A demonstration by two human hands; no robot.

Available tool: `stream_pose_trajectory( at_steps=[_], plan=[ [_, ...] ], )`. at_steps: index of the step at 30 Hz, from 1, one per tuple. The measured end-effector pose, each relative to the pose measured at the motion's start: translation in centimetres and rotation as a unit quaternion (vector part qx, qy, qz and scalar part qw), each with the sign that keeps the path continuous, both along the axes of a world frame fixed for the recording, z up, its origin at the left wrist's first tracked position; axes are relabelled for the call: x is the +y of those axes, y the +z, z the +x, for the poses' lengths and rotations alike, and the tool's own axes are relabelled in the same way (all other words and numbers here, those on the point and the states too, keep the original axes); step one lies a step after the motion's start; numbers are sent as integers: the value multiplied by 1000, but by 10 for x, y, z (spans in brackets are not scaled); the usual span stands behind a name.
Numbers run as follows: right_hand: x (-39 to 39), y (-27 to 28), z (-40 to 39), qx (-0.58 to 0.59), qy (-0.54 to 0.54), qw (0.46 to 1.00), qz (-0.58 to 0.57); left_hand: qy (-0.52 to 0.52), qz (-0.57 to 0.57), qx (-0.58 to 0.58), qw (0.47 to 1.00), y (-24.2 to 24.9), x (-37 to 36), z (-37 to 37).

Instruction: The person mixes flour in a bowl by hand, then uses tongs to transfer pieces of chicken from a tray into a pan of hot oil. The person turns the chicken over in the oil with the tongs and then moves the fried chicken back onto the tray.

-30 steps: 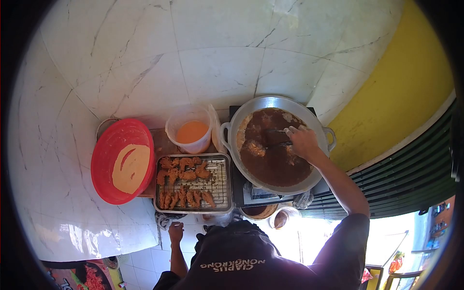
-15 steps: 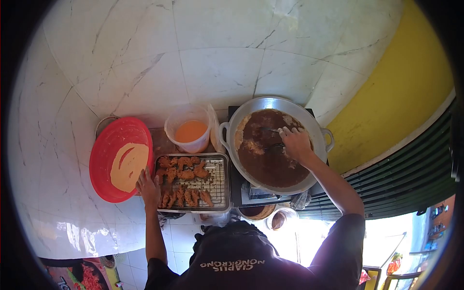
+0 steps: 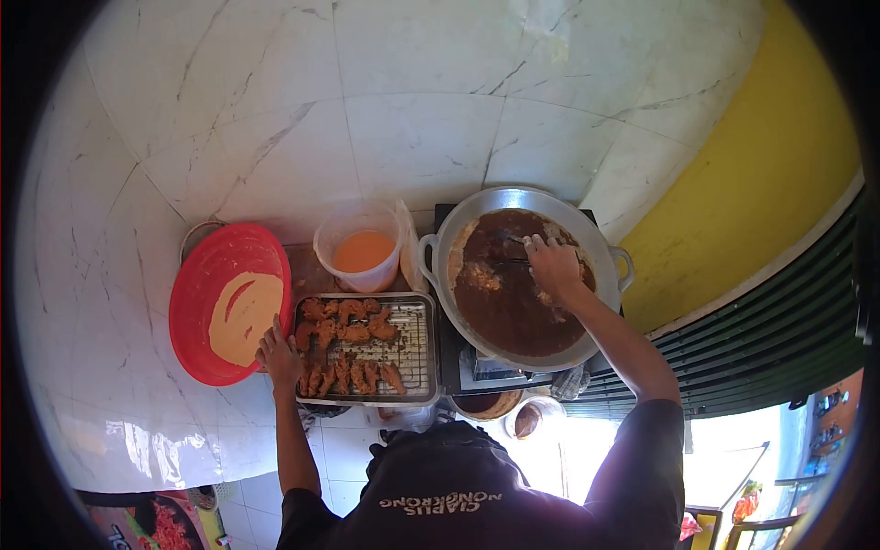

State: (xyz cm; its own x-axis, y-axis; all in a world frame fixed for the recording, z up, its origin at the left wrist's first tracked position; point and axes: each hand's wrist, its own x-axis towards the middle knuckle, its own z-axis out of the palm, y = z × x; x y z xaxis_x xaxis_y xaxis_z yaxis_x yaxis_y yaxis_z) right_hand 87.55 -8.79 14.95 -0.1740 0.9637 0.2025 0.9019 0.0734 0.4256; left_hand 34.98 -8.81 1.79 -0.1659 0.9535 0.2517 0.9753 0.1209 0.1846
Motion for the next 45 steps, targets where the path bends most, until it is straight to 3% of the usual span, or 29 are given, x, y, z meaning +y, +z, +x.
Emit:
stream_pose_trajectory(
  at_steps=[7, 9, 26, 38, 45],
  plan=[
    [-2, 10, 3, 12, 2, 1000, -18, -6, -4, -4, 1000, 0, -1, 0],
    [-6, 19, 1, 24, -26, 997, -68, -8, -2, -5, 1000, 0, -1, 0],
    [-43, 46, 21, 32, -55, 997, -46, -15, -12, -11, 1000, 1, -1, -1],
    [-26, 15, 18, 4, -50, 998, -48, -13, -6, -16, 1000, 1, -4, 1],
    [-1, 2, 18, -36, -18, 999, 33, -9, -9, -15, 1000, 3, 0, 0]
  ],
)
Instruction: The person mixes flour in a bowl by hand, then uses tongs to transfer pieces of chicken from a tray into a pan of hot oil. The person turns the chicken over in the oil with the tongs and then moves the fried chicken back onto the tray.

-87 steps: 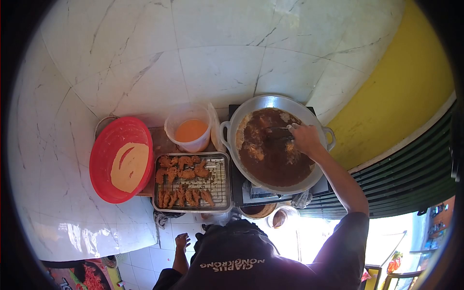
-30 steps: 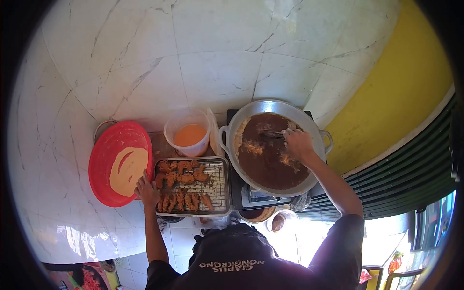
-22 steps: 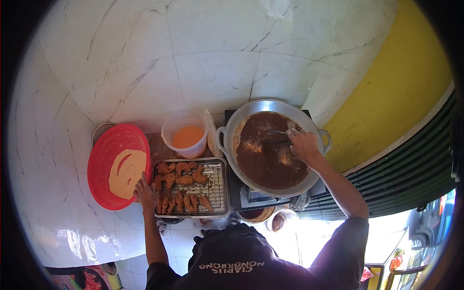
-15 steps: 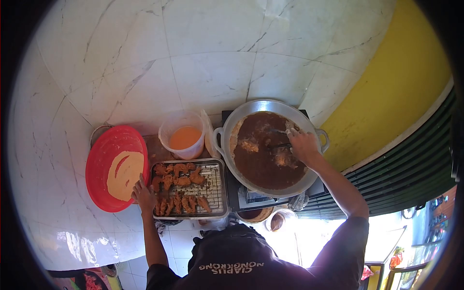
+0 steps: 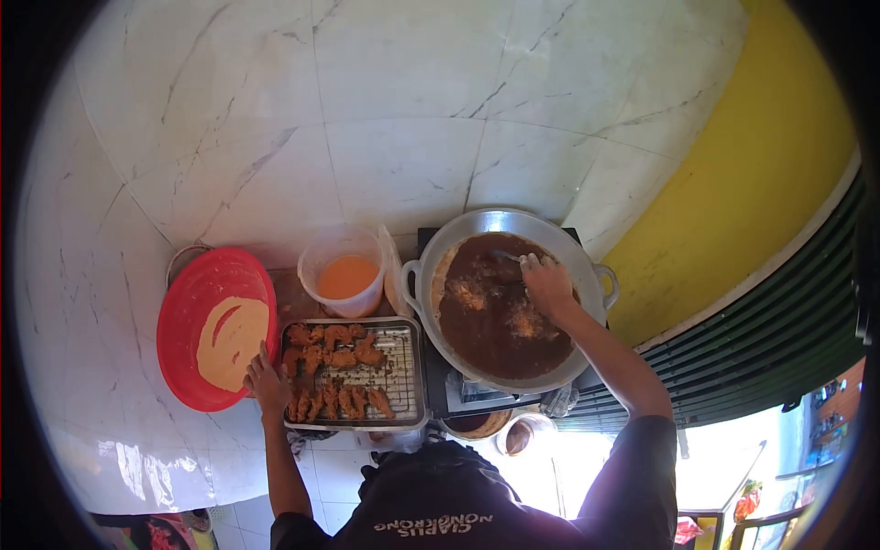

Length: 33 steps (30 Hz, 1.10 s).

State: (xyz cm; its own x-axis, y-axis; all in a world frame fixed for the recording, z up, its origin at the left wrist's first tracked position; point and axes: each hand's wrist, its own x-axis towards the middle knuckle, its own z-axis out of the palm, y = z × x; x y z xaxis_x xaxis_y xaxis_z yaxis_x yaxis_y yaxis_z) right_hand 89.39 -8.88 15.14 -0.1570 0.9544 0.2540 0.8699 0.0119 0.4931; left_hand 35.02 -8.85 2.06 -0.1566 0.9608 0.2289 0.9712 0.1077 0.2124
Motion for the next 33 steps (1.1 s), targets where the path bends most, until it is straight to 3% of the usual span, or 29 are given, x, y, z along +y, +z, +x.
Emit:
stream_pose_trajectory(
  at_steps=[6, 12, 21, 27, 33],
  plan=[
    [8, 11, 1, 42, -48, 995, -73, 0, -10, 1, 1000, 1, -2, -1],
    [-7, 27, 4, 96, -56, 992, -63, -1, -5, 1, 1000, -2, -1, -1],
    [-6, 16, 13, 78, -94, 988, -100, 3, -14, -1, 1000, 4, -2, 3],
    [17, -3, 9, 16, -25, 999, -13, 2, -1, 1, 1000, 3, -3, 3],
    [31, 0, 10, 37, -40, 998, -22, 3, -12, -6, 1000, 4, -2, 3]
  ],
)
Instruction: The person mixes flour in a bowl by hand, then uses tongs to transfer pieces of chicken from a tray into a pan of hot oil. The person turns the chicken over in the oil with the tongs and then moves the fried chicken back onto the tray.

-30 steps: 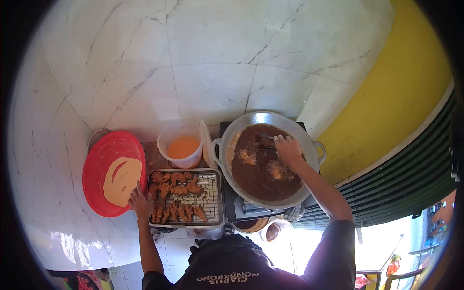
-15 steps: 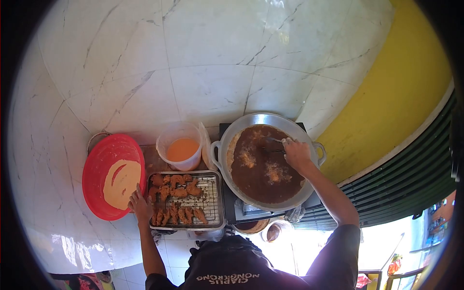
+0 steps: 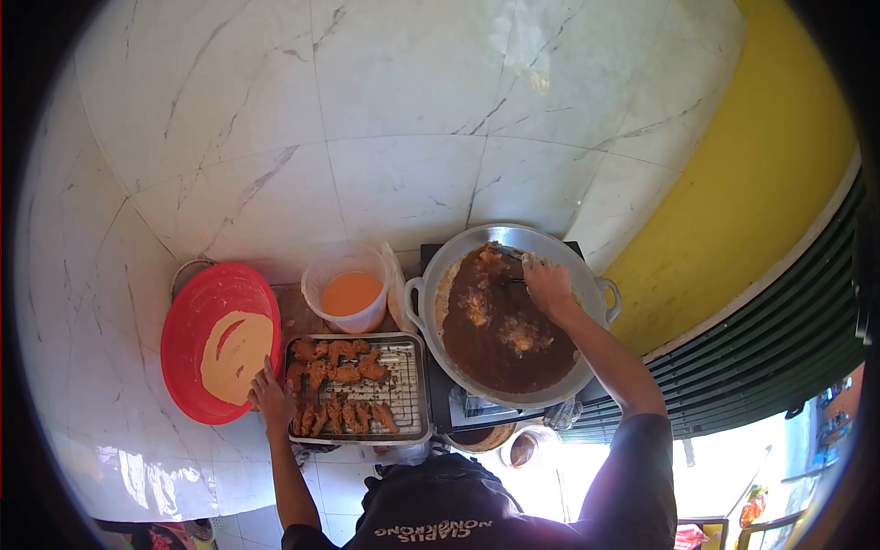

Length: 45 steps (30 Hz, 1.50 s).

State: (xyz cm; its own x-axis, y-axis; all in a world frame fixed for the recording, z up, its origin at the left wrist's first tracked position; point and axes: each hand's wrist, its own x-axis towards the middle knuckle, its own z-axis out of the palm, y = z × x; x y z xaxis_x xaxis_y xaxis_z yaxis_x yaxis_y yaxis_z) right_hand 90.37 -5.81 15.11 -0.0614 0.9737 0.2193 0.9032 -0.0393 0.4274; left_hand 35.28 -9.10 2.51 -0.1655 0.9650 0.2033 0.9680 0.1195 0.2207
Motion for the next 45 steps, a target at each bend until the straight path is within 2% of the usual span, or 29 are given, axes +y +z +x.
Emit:
stream_pose_trajectory(
  at_steps=[10, 15, 19, 25, 31, 33, 34, 36, 39, 43, 45],
  plan=[
    [5, 7, 1, 44, -17, 999, 7, 7, -10, -5, 1000, -1, 2, 0],
    [-6, 34, -8, 156, -114, 973, -127, 3, -7, -10, 1000, 1, 2, 0],
    [-15, 35, -7, 148, -96, 975, -137, 11, -21, -13, 1000, 4, 2, 2],
    [-37, 36, -1, 128, -27, 989, -69, 0, 7, -7, 1000, 0, 1, 0],
    [-57, 58, -8, 102, -138, 973, -156, 7, -7, -3, 1000, 5, 1, 4],
    [-65, 58, -15, 129, -75, 985, -84, 5, -5, -6, 1000, 4, 2, 4],
    [-64, 54, -16, 130, -77, 985, -84, 3, -5, -8, 1000, 4, 2, 4],
    [-58, 37, -20, 76, -6, 996, -41, 5, -9, -4, 1000, -1, 3, 3],
    [-46, 24, -28, 20, 18, 999, -43, 9, -19, -4, 1000, 3, 5, 4],
    [-39, 23, -29, 35, 17, 997, -65, 9, -23, -5, 1000, 3, 3, 2],
    [-45, 35, -25, 90, -16, 994, -61, 7, -13, -4, 1000, 0, 3, 0]
  ],
)
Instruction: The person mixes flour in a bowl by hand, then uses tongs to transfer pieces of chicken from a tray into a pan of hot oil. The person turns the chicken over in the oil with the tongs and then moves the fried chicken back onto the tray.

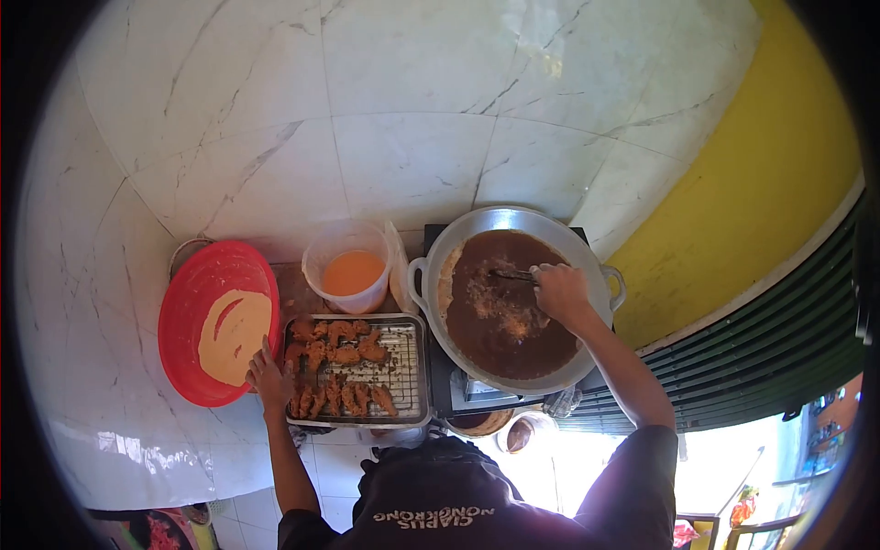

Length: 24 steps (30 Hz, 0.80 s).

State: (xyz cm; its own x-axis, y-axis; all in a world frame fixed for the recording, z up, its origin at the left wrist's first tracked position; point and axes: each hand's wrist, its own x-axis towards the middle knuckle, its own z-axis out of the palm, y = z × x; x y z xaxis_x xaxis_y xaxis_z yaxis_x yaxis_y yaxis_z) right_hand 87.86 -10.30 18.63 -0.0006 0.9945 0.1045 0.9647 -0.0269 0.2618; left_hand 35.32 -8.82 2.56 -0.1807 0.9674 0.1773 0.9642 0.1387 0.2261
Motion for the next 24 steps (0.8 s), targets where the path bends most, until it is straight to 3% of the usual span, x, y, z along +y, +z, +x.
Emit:
stream_pose_trajectory(
  at_steps=[3, 6, 11, 15, 24],
  plan=[
    [-15, 23, 6, 67, -45, 996, -23, -5, 15, -3, 1000, -3, 0, -1],
    [-24, 31, 14, 28, -58, 998, -28, -9, 27, -3, 1000, -5, 1, -1],
    [-19, 5, 22, -44, -5, 999, 4, -4, 46, 12, 999, -7, 3, 1],
    [-2, -20, 18, -90, 52, 992, 76, 9, -8, 9, 1000, 0, 3, 4],
    [29, -28, 7, -78, 39, 996, 10, 2, 4, 5, 1000, 4, 0, 4]
  ],
)
